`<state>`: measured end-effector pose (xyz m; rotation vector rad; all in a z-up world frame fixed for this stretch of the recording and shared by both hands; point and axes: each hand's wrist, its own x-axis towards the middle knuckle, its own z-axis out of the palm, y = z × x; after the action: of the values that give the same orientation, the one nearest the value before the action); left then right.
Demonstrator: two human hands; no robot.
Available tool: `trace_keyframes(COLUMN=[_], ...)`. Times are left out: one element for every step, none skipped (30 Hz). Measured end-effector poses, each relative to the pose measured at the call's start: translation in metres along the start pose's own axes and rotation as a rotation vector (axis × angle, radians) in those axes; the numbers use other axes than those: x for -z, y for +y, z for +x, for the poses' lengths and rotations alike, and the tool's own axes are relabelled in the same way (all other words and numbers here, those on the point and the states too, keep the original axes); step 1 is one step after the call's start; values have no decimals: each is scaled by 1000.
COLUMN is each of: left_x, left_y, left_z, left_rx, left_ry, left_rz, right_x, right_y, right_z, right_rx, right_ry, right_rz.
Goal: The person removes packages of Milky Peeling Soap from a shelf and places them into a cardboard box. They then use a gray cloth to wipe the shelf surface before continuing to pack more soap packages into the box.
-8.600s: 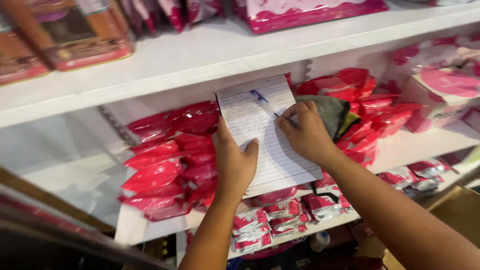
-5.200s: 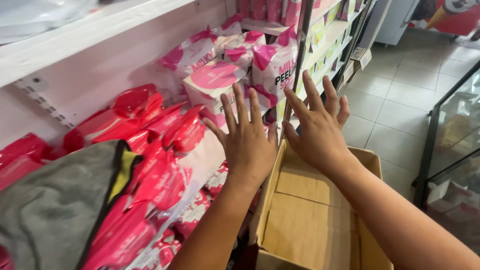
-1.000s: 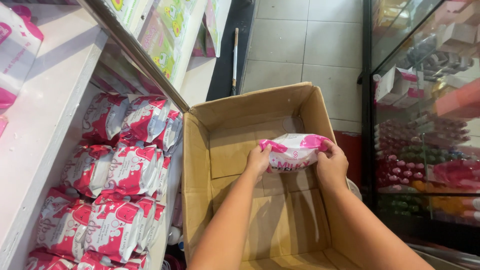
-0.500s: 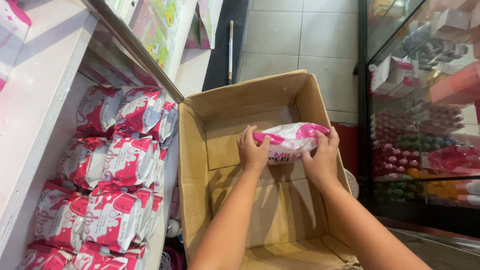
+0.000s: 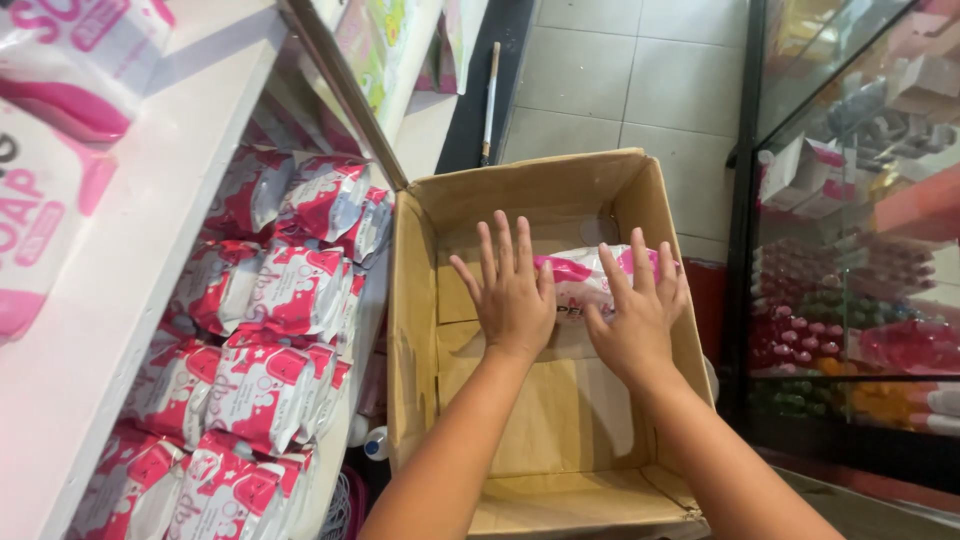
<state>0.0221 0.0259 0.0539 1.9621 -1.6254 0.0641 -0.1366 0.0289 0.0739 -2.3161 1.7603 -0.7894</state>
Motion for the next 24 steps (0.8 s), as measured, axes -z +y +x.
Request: trace_keyframes(left_x=[10, 21, 31, 41, 51, 60, 69, 77, 85, 94, 102, 110, 118, 126, 134, 138, 144, 149, 153, 158, 163, 168, 172, 176], left_y=[-2, -5, -7, -8, -9, -9, -10, -11, -12, -11, -10, -10, -9, -8, -8, -9, -9, -9, -8, -8, -7, -5, -3, -2], left_z=[0, 0, -2, -2, -2, -2, -2, -2, -2, -2, -3, -4, -4, -4, -4, -4, -5, -6, -4, -3, -3, -6, -5, -5], left_rx=[8, 17, 28, 37, 44, 51, 59, 59, 59, 67, 67, 68, 74, 70, 67, 72, 62, 51, 50, 51, 52, 53, 49, 45], left_ry=[8, 21, 33, 39, 52, 65, 69, 81, 92, 98, 120, 143, 147, 164, 179, 181, 192, 202, 202, 195, 186, 184, 195, 205], left_rz=[2, -18, -38, -35, -4, 27, 31, 50, 68, 72, 70, 68, 70, 63, 56, 58, 56, 54, 55, 50, 45, 46, 39, 32], right_x=[4, 9, 13, 16, 20, 23, 27, 30, 34, 39, 42, 46, 52, 57, 61, 66, 72, 78, 81, 85, 88, 94, 98, 102], right_y=[-7, -14, -22, -28, -34, -41, -47, -53, -59, -65, -72, -78, -83, -88, -94, -98, -102, -106, -109, -111, -114, -118, -123, -129], right_z=[1, 2, 2, 3, 4, 5, 6, 6, 8, 9, 9, 10, 10, 11, 12, 12, 12, 12, 12, 12, 10, 8, 8, 9], right_rx=[11, 34, 56, 67, 93, 120, 129, 154, 180, 189, 207, 224, 231, 251, 271, 276, 282, 289, 289, 318, 347, 346, 342, 338], right_ry=[-1, -12, -25, -28, -24, -19, -23, -24, -24, -27, -35, -44, -46, -43, -40, -43, -50, -57, -56, -45, -36, -38, -42, -45], right_rz=[2, 17, 33, 35, 42, 50, 53, 60, 66, 69, 59, 49, 50, 59, 68, 68, 77, 86, 87, 70, 54, 55, 77, 98])
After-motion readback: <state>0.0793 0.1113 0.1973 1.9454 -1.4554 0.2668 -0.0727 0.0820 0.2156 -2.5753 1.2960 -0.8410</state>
